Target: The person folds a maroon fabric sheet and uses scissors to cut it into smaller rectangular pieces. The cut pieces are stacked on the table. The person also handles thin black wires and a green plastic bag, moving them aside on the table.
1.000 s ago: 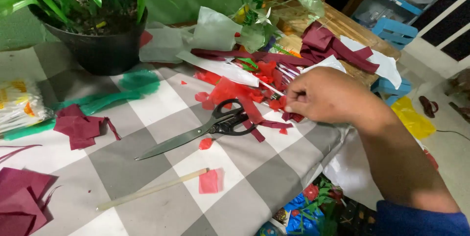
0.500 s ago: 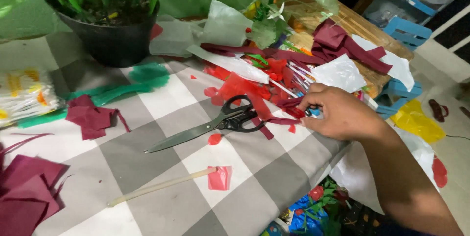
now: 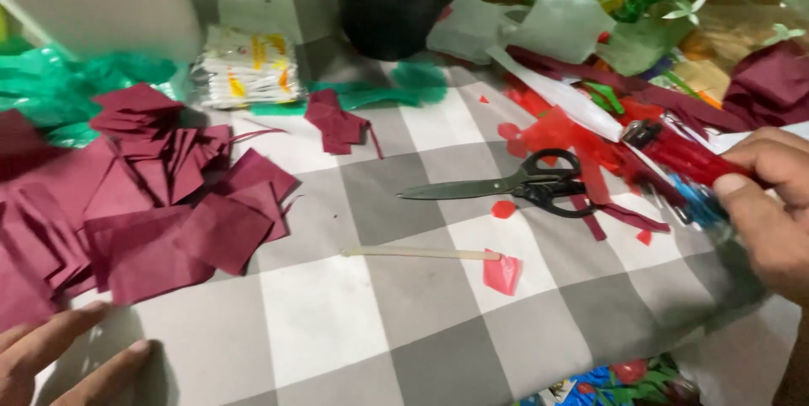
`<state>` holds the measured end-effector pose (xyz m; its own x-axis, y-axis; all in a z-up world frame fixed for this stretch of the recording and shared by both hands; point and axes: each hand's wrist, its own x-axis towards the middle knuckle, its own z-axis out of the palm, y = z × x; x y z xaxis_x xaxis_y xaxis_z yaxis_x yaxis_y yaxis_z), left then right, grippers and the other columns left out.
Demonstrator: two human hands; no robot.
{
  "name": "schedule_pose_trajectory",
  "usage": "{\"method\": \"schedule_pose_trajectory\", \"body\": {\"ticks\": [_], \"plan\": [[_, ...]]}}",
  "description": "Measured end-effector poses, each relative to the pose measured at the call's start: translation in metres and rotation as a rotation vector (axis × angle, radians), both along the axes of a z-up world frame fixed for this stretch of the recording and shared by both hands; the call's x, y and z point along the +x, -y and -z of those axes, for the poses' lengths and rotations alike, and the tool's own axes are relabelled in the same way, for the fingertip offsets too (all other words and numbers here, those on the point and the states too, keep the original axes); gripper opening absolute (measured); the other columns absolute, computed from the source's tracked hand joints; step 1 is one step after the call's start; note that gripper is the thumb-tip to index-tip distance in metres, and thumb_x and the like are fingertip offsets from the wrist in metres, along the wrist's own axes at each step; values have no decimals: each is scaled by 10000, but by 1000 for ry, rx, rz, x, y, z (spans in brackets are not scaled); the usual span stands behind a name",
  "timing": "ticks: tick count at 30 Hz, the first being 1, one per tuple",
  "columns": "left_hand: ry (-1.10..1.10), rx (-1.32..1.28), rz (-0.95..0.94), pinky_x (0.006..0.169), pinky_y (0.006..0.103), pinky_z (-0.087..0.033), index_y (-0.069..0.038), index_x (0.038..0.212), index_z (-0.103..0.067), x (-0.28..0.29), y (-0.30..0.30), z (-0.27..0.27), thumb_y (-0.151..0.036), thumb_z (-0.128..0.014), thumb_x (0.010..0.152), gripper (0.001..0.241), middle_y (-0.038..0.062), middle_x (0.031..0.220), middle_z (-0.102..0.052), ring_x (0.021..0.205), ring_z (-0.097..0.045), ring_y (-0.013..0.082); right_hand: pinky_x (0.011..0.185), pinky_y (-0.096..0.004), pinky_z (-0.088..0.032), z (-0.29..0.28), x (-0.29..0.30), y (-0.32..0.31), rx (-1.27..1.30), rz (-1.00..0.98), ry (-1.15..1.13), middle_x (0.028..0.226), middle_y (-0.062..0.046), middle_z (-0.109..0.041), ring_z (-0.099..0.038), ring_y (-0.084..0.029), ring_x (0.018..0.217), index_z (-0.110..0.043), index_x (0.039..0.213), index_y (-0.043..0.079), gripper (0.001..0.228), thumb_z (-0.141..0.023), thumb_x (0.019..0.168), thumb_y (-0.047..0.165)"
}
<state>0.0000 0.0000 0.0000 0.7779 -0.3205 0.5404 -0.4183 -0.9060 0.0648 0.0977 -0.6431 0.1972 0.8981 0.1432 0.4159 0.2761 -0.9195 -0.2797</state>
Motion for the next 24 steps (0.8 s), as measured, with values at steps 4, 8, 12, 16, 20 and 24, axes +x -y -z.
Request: {"method": "schedule_pose_trajectory", "body": {"ticks": [4,8,12,16,20,24], "plan": [[-40,-67,-107,1163,505,-437,-324,1244,-715,-15,38,-65,-353,-596,844,418,88,1461,-643,1310,-616,353,814,-350,-463,-1,3,-96,-73,-139,-72,994,-84,-705,-658,-258,875,-728,1000,26,168,-605,951,129],[-68,318,-202,1091,449,-400,-565,1470,-432,-18,11,-54,-625,-467,785,689,-101,1576,-488,1385,-526,208,751,-334,-503,10,16,-134,-117,-438,-86,989,-74,-638,-652,-227,849,-701,1144,70,246,-596,937,154],[-169,101,21,1049,489,-353,-350,1380,-589,-16,36,-99,-442,-649,814,577,64,1477,-532,1345,-501,306,686,-310,-526,22,26,-141,-254,-462,-121,927,23,-629,-661,-164,796,-773,1156,200,328,-690,851,288],[-222,9,52,1035,553,-360,-219,1359,-623,-20,51,-127,-352,-655,859,518,154,1427,-551,1294,-512,387,693,-360,-558,24,34,-152,-287,-470,-105,990,7,-684,-678,-186,902,-753,1193,226,551,-819,691,441],[-235,-34,79,998,565,-376,-186,1321,-650,-20,56,-134,-298,-679,829,505,201,1407,-567,1250,-531,416,950,-467,-511,27,42,-179,-405,-622,-218,1290,23,-631,-615,-223,1182,-723,1299,405,607,-795,727,595],[-252,-85,92,1002,558,-381,-178,1316,-660,-21,57,-138,-257,-669,839,484,178,1422,-565,1302,-503,412,937,-491,-517,41,52,-196,-372,-852,-193,1286,-47,-688,-650,-306,1133,-758,1246,316,391,-662,871,267]]}}
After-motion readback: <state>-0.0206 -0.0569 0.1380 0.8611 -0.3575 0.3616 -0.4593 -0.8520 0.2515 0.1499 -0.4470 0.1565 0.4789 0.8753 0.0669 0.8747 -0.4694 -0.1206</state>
